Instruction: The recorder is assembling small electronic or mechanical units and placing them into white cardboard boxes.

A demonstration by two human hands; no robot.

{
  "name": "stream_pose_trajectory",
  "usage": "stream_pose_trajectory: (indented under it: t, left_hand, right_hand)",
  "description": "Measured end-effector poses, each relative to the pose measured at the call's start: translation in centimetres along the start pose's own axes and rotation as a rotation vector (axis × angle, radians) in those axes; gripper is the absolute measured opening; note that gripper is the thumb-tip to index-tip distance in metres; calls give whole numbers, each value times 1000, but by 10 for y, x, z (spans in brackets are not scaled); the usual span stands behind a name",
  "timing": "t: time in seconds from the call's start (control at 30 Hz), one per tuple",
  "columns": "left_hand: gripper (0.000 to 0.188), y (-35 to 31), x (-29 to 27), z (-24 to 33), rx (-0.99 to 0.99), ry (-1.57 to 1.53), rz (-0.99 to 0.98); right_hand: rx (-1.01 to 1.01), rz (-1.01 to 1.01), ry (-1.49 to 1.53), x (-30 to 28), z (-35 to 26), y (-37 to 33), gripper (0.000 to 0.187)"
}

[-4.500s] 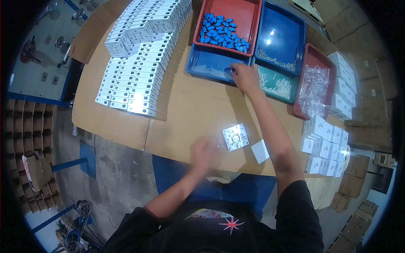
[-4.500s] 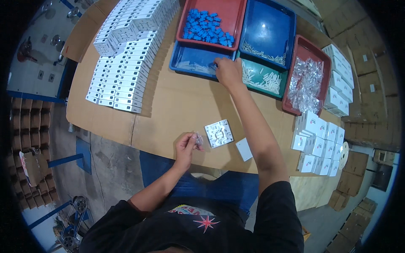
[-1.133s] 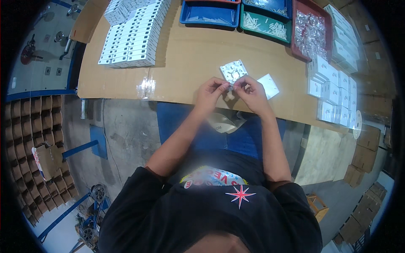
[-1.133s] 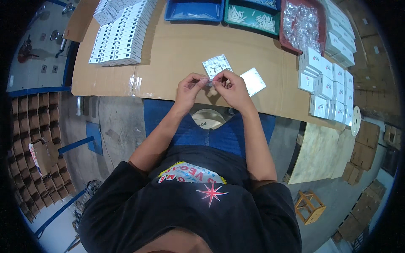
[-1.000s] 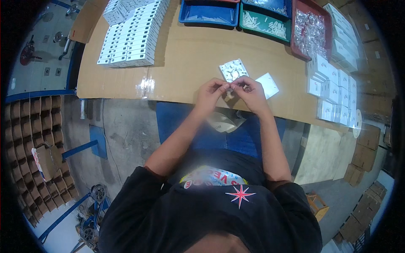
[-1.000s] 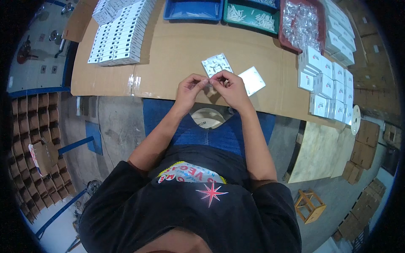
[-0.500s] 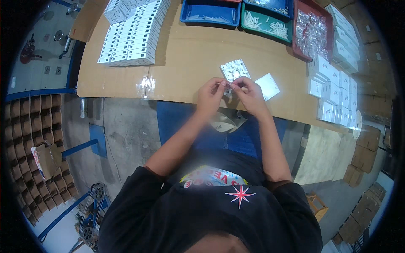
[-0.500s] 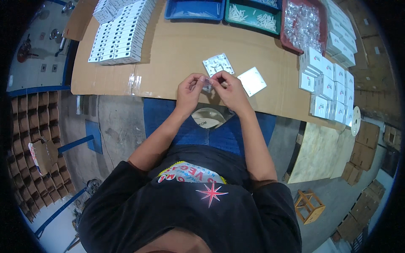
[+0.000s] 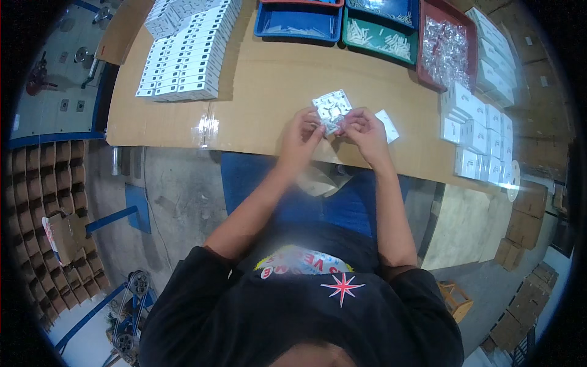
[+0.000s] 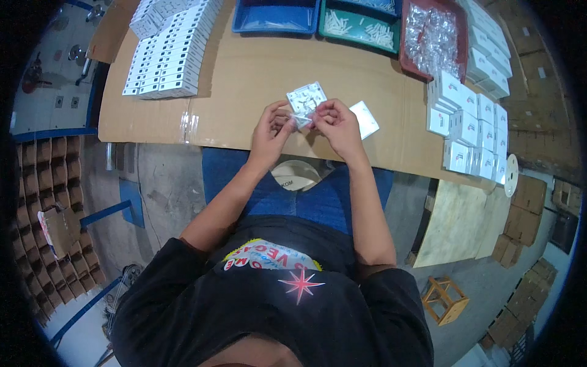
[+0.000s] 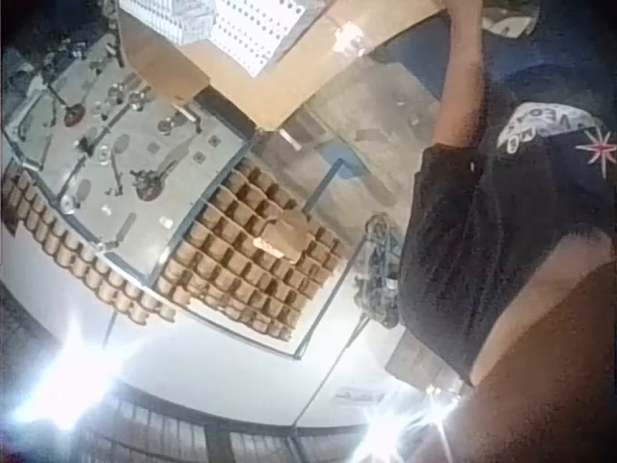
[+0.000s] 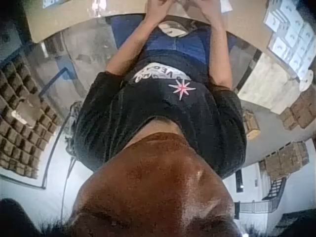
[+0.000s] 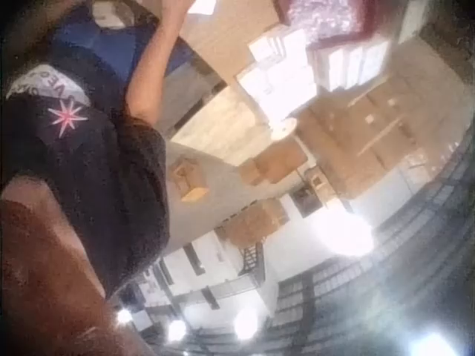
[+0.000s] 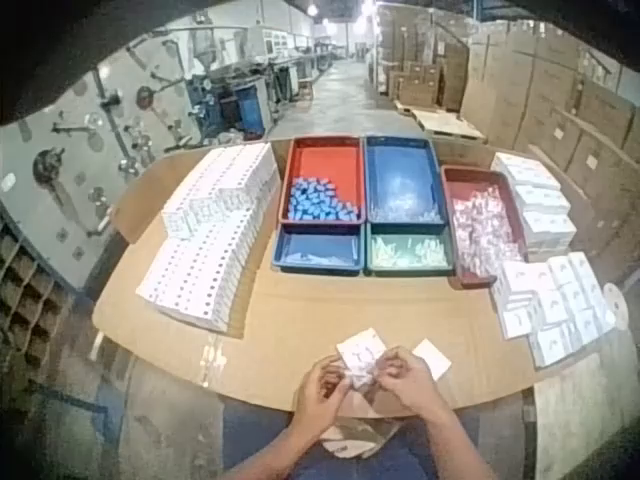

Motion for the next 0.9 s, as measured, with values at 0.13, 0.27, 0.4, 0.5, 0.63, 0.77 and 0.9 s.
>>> stream_pose_trajectory:
  t: [0.13,0.27,0.4,0.5,0.63,0.77,0.9]
  left_hand:
    - [31,2,-5,3,-24,197,10]
    - [36,4,4,14,242,572,-33]
    - [44,-2,18,33,399,768,-14]
    - [45,-4,24,30,353,874,-86]
    - [46,-6,31,27,404,1001,-128]
    - [48,-7,34,24,384,1049,-155]
    - [50,-8,39,32,398,1114,-128]
  right_hand:
    - [-4,151,2,-17,1,17,15]
    - [-82,199,-141,-14,12,25,18]
    - [-158,187,-541,-6,-8,24,18]
    - [-167,176,-814,-4,-16,24,16]
    - [-332,171,-1019,2,-27,22,14]
    - [-427,197,-1102,10,-31,20,14]
    - [-423,179,-1096,1,-22,25,13]
Point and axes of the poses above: each hand's wrist, its own y-axis towards the middle knuckle, its own x-axis out of the palm, z = x × y, the point moved 9 cm from there along y, towards the middle knuckle, and after that the axes turned 3 degrees about y, right-handed, at the moved point
